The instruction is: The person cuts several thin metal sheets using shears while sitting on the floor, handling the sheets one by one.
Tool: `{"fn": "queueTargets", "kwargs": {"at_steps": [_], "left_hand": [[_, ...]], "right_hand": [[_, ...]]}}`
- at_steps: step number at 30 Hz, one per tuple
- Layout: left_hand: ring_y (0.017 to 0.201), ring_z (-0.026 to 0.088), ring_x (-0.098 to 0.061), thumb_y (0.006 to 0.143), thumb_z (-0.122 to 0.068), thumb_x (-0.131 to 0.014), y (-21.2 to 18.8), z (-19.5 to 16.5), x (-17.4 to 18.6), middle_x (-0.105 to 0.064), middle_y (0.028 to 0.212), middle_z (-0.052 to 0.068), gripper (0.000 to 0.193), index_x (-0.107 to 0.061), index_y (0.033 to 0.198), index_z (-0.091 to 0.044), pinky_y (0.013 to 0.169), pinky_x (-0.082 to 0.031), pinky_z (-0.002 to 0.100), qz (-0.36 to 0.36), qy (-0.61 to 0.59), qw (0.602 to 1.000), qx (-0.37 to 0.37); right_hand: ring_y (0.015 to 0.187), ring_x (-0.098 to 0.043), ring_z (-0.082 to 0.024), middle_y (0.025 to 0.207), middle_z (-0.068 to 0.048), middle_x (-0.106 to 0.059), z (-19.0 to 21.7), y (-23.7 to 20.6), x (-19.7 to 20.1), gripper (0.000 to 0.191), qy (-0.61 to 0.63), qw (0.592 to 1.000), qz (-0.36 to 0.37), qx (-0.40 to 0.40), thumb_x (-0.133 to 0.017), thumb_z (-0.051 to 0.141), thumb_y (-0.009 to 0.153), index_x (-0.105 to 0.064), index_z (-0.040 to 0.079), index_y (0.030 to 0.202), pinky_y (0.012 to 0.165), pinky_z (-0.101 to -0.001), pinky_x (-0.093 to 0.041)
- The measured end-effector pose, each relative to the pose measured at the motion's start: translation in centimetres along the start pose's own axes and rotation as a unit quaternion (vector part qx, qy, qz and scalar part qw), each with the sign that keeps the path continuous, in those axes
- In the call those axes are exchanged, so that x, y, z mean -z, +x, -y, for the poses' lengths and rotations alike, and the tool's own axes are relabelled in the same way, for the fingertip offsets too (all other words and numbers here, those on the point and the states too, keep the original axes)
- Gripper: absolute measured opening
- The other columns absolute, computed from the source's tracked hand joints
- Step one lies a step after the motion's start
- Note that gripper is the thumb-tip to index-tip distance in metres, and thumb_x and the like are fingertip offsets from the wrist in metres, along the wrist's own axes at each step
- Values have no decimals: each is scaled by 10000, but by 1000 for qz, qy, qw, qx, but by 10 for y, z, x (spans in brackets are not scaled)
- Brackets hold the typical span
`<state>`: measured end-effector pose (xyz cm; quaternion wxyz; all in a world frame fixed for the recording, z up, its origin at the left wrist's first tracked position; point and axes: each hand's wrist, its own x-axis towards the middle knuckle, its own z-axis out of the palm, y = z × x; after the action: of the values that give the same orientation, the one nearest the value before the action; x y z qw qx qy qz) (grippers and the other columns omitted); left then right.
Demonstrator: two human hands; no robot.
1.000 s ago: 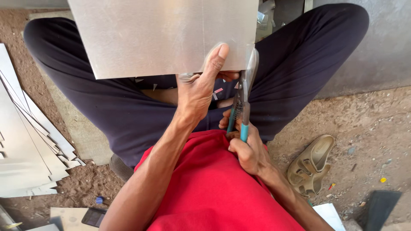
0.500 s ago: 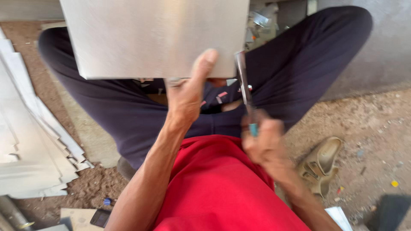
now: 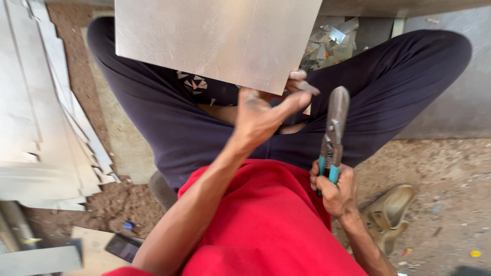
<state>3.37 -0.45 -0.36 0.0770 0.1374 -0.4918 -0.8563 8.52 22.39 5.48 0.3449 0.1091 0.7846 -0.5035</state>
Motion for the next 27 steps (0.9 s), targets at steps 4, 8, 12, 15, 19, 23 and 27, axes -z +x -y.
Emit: {"fn": "queueTargets", "kwargs": {"at_steps": [4, 8, 12, 15, 19, 23, 27], "left_hand": [[855, 182, -745, 896, -126, -733, 4, -10, 26, -763, 948, 80, 229, -701, 1048, 42, 745, -596, 314, -116, -108, 975, 157], [804, 185, -727, 938, -167, -753, 20, 5, -20, -782, 902, 93, 257, -749, 1096, 35, 727, -572, 313, -70, -41, 987, 136], [857, 155, -752, 923, -190, -807, 31, 22, -71, -787, 950, 86, 300, -762, 1116, 34, 794, -607, 262, -37, -64, 991, 107], [840, 124, -743, 906, -212, -811, 30, 27, -78, -790, 961, 76, 328, -761, 1128, 23, 724, -562, 221, -41, -13, 990, 133], [824, 97, -737, 897, -234, -821, 26, 33, -75, -785, 973, 64, 357, -758, 1142, 17, 670, -532, 187, -47, 26, 990, 130], [837, 96, -745, 914, -234, -828, 26, 36, -72, -774, 991, 63, 363, -748, 1151, 29, 746, -589, 203, -41, 9, 994, 99], [544, 63, -446, 910, -215, -809, 26, 30, -77, -785, 880, 87, 360, -770, 1175, 25, 452, -299, 193, -59, 42, 983, 169]], "right_hand": [[666, -573, -142, 773, -70, -606, 5, 3, -3, 239, 78, 996, 44, 13, -494, 129, 760, -613, -15, 907, 596, -287, -489], [782, -559, -137, 865, -48, -568, 20, 9, -9, 389, 151, 985, 84, -27, -484, 109, 692, -563, 0, 1057, 671, -269, -475], [758, -551, -142, 845, -51, -586, 27, 15, -15, 399, 161, 986, 36, -28, -456, 103, 687, -556, 13, 1062, 634, -285, -455], [710, -531, -146, 798, -61, -581, 28, 18, -20, 358, 154, 987, 26, -21, -454, 96, 693, -561, 5, 1022, 615, -295, -453], [659, -516, -146, 746, -72, -571, 30, 20, -25, 315, 107, 994, 4, -32, -456, 88, 679, -555, 0, 964, 588, -304, -466], [647, -518, -131, 734, -66, -573, 29, 23, -27, 254, 126, 992, -6, -28, -453, 86, 709, -552, 3, 928, 592, -287, -470], [605, -514, -140, 694, -82, -580, 22, 25, -32, 209, 167, 985, -30, -21, -459, 86, 732, -567, -15, 879, 569, -287, -454]]}}
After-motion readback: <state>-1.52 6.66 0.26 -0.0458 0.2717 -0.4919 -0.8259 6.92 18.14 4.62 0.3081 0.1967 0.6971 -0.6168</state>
